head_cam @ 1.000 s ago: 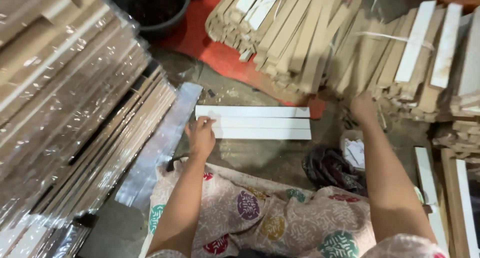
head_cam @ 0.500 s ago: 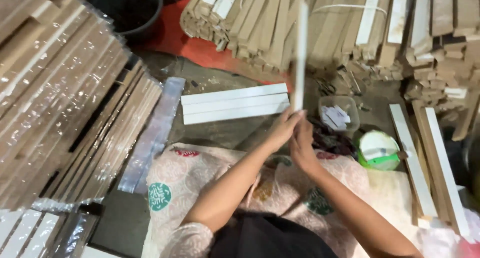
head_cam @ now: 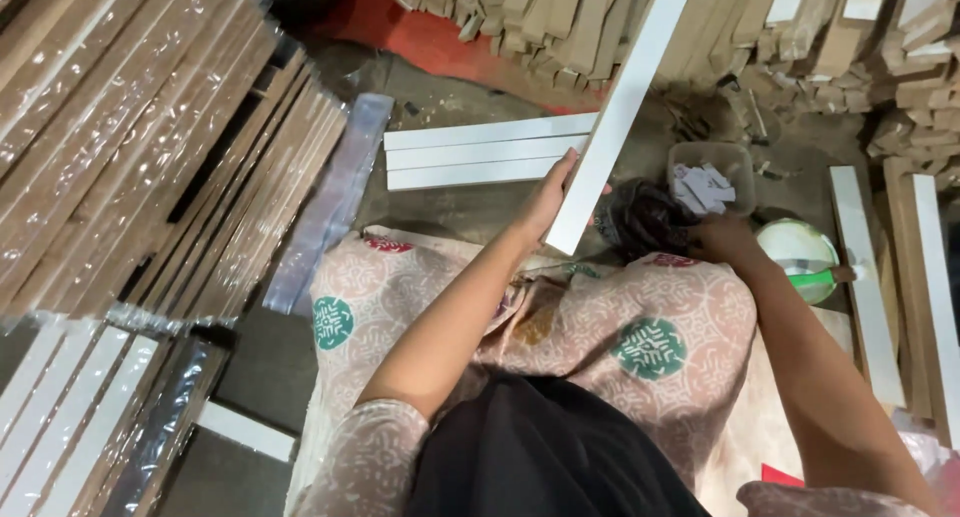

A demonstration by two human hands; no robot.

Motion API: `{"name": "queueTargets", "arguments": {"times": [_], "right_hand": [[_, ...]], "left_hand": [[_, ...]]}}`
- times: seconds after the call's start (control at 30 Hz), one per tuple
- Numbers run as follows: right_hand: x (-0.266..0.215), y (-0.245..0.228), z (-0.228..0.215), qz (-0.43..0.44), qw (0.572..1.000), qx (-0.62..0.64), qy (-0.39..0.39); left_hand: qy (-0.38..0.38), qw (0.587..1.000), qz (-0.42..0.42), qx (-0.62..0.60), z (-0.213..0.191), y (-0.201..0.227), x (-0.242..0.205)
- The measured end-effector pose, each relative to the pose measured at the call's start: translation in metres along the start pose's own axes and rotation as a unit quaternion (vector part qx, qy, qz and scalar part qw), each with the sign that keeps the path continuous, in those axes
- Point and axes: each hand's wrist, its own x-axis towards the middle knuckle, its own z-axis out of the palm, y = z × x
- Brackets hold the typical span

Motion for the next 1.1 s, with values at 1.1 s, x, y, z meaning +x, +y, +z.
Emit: {"name": "queueTargets", "arguments": {"times": [1.1], "right_hand": [[0.028, -0.031, -0.039, -0.081, 0.9, 0.254, 0.346]], "left_hand": [[-0.065, 0.965, -0.149, 0.207, -0.038, -0.016, -0.083]]}}
